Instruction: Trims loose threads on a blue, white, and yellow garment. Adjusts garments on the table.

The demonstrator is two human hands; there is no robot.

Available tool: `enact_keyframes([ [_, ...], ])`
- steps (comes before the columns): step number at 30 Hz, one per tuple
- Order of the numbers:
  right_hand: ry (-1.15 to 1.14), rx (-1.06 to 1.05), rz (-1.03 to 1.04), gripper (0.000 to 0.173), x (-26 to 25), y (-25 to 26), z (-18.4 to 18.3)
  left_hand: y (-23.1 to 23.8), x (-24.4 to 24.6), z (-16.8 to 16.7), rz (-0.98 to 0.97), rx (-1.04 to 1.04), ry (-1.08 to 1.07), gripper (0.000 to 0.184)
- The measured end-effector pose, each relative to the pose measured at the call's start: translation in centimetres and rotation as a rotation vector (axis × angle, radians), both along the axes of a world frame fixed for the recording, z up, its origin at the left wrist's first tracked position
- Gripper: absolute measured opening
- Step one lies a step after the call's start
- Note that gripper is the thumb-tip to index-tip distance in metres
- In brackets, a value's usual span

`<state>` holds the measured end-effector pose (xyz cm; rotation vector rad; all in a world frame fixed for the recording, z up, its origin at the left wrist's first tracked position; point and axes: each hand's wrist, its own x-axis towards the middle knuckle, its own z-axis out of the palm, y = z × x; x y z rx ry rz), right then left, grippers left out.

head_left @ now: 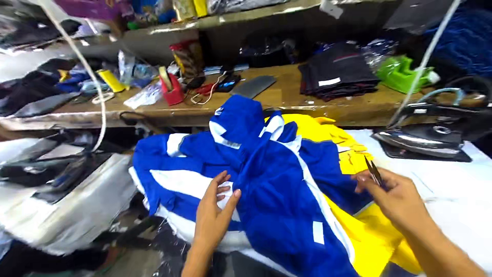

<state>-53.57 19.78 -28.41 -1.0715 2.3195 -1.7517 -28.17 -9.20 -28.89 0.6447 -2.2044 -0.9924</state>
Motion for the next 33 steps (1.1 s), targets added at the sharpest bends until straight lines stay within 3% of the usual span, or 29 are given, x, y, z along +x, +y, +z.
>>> enact_keyframes([
  [3,-0.063,-0.1,-0.045,0.014,3.3,2.8,-1.7,2.9,-0.5,-2.5,0.093,-0.03,0.063,0.072],
  [8,-0.239,-0.218,0.124,0.02,7.1,4.7,-2.7,6.4,0.6,-3.6,0.143,0.24,0.21,0.057],
  [13,-0.422,-0.328,0.445,0.021,10.0,2.7,-4.1,8.8,2.9,-5.2,0.144,0.529,0.252,0.038],
  [21,-0.64,-0.279,0.602,0.019,13.1,-0.1,-5.0,11.5,5.3,-7.7,0.136,0.592,0.243,0.019],
  [26,-0.596,-0.202,0.642,0.015,13.3,-0.9,-5.6,13.0,5.3,-8.2,0.028,0.787,0.286,0.017],
  [29,-0.566,-0.144,0.679,0.018,13.4,-1.7,-5.5,13.6,4.2,-8.9,0.031,0.628,0.338,0.012],
  [31,-0.394,-0.068,0.71,0.039,13.3,-1.9,-5.7,13.7,4.0,-9.2,0.023,0.54,0.384,0.012],
  [33,-0.083,0.051,0.582,0.044,13.6,-1.9,-6.0,14.0,4.6,-8.5,0.011,0.627,0.405,0.017],
])
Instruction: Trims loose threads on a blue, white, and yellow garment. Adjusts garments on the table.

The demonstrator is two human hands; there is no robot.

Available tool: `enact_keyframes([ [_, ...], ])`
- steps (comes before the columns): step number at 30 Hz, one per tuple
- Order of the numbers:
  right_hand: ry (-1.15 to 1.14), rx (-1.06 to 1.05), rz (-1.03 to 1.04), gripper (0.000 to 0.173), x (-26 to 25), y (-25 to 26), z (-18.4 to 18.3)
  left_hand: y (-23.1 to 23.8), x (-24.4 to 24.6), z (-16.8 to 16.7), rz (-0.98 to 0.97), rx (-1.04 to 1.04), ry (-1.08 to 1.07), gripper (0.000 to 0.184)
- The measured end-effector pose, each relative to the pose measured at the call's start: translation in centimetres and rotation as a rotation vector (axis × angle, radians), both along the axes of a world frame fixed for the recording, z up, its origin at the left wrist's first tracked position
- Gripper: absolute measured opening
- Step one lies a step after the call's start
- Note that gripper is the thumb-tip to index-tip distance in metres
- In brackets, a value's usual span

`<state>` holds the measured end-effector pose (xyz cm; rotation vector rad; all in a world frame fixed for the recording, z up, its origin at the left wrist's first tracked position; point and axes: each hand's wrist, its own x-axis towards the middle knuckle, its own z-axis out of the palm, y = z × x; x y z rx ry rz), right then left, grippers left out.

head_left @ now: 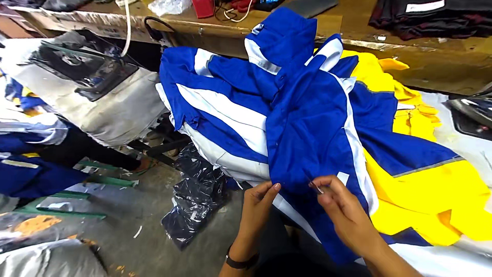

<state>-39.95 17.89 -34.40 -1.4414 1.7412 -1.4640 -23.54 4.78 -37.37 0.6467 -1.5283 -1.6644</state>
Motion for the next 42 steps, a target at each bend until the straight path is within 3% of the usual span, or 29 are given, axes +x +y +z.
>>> enact_keyframes([
  [3,0.369,-0.046,-0.185,0.04,0.1,0.2,-0.5,0.4,0.8,1.4,-0.05,0.214,0.039,0.02],
  [6,0.483,-0.163,-0.24,0.036,-0.4,0.1,-0.2,0.8,0.9,2.2,-0.124,0.275,0.106,0.022],
  [10,0.57,-0.225,-0.251,0.031,-1.1,0.2,0.5,1.5,0.6,3.0,-0.176,0.189,0.137,0.023],
  [28,0.532,-0.223,-0.102,0.029,-2.0,1.0,1.0,2.4,0.5,3.8,-0.203,0.2,0.142,0.023],
  [42,0.649,-0.256,-0.162,0.03,-1.9,2.0,1.5,2.3,0.7,4.3,-0.214,0.214,0.16,0.024],
])
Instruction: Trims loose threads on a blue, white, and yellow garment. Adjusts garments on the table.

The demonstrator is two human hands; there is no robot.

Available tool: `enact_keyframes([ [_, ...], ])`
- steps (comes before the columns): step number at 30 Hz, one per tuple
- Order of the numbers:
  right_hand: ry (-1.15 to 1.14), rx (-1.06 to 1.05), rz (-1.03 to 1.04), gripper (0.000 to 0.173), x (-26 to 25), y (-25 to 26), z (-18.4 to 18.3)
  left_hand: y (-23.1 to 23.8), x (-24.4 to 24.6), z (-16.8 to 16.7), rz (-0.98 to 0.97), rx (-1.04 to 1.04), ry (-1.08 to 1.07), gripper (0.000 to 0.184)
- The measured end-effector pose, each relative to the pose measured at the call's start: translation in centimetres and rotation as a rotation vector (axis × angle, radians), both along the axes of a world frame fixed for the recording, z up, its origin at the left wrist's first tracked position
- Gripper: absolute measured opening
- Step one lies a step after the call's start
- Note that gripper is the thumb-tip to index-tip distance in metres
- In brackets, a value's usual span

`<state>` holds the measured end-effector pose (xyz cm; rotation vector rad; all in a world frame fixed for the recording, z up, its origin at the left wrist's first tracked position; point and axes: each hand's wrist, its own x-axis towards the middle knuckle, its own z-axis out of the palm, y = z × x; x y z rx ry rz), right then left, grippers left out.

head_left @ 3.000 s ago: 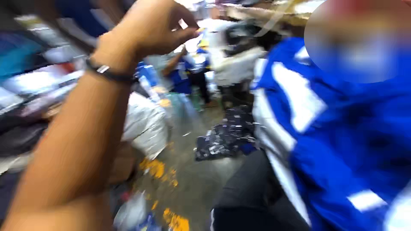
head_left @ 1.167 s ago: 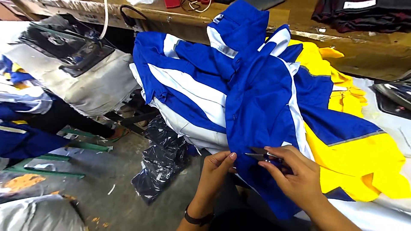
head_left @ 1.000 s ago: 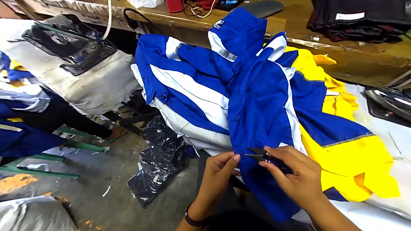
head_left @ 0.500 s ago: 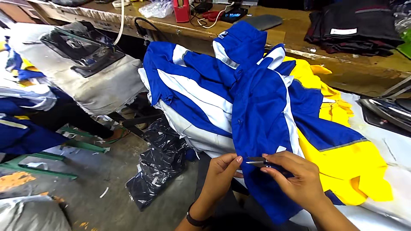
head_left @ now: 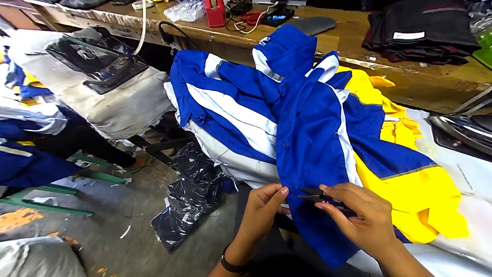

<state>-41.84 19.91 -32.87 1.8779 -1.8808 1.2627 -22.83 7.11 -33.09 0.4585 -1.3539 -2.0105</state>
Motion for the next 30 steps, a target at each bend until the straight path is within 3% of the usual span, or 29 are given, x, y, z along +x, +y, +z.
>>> enact_keyframes([
  [12,-0.063,-0.004,0.067,0.026,-0.2,-0.6,0.0,0.1,-0.1,0.1,-0.024,0.008,-0.004,0.025],
  [18,-0.692,0.14,0.309,0.031,0.9,0.2,0.9,0.5,-0.4,-1.3,0.024,-0.147,0.022,0.011],
  [22,-1.109,0.378,0.533,0.05,2.4,1.2,0.3,1.4,-1.0,-2.2,0.173,-0.263,0.025,0.006],
  [25,-1.331,0.493,0.704,0.041,3.1,1.4,-0.1,1.4,-1.1,-2.3,0.213,-0.295,0.035,0.007],
  [30,-1.564,0.514,0.754,0.042,3.7,1.4,0.0,1.3,-1.0,-2.1,0.226,-0.335,0.039,0.01],
])
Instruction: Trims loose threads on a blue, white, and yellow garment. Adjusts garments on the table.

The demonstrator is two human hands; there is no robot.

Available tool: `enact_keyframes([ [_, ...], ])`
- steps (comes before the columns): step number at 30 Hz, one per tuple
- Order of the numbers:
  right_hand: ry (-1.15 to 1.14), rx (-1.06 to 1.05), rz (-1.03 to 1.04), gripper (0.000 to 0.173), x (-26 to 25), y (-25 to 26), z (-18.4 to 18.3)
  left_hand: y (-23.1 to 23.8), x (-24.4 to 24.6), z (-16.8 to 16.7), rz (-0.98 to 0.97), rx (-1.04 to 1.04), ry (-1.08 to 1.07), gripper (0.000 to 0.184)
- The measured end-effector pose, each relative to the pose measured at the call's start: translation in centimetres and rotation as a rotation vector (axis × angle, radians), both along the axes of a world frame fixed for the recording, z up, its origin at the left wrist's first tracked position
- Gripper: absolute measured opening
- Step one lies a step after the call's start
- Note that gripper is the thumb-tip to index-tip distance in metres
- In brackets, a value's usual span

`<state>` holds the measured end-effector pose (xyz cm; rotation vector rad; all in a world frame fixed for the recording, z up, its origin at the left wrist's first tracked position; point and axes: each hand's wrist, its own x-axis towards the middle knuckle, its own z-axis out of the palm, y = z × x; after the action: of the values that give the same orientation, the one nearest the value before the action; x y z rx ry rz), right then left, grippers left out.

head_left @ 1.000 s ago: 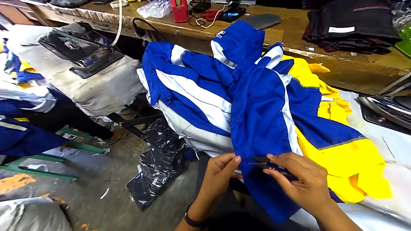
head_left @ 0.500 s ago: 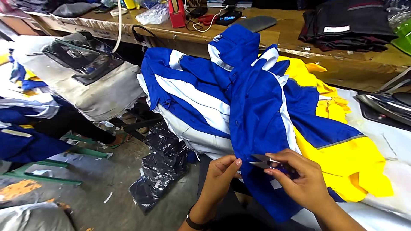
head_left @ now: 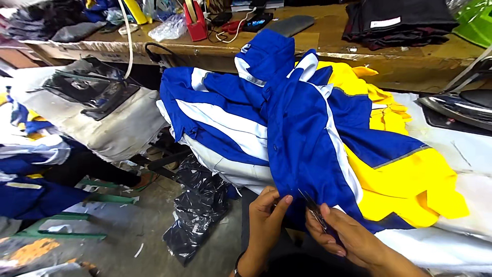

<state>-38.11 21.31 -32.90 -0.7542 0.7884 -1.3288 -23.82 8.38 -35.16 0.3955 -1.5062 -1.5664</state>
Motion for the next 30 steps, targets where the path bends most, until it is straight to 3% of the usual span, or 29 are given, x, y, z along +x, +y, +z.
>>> enact_keyframes([
  [11,0.02,0.022,0.022,0.041,-0.2,0.1,0.2,0.2,-0.3,0.4,0.007,-0.074,-0.011,0.01],
  [18,0.023,0.059,-0.067,0.042,0.3,0.2,0.2,0.6,-0.8,0.2,0.048,-0.116,-0.009,0.011],
  [24,-0.471,0.13,0.116,0.045,-0.1,0.0,0.6,0.9,-1.6,0.2,0.039,-0.099,0.02,0.014],
  [25,-0.36,0.094,0.055,0.044,0.0,-0.1,0.6,0.9,-1.7,0.2,0.033,-0.097,0.027,0.014],
  [28,0.358,-0.097,-0.332,0.039,0.8,-0.3,-0.4,1.0,-1.7,0.5,0.018,-0.104,0.04,0.015],
  [29,0.384,-0.122,-0.343,0.039,0.7,-0.3,-0.4,1.0,-1.7,0.6,0.01,-0.106,0.048,0.015],
  [30,0.236,-0.105,-0.254,0.039,0.5,-0.2,0.0,1.1,-1.7,0.7,0.003,-0.107,0.056,0.015],
])
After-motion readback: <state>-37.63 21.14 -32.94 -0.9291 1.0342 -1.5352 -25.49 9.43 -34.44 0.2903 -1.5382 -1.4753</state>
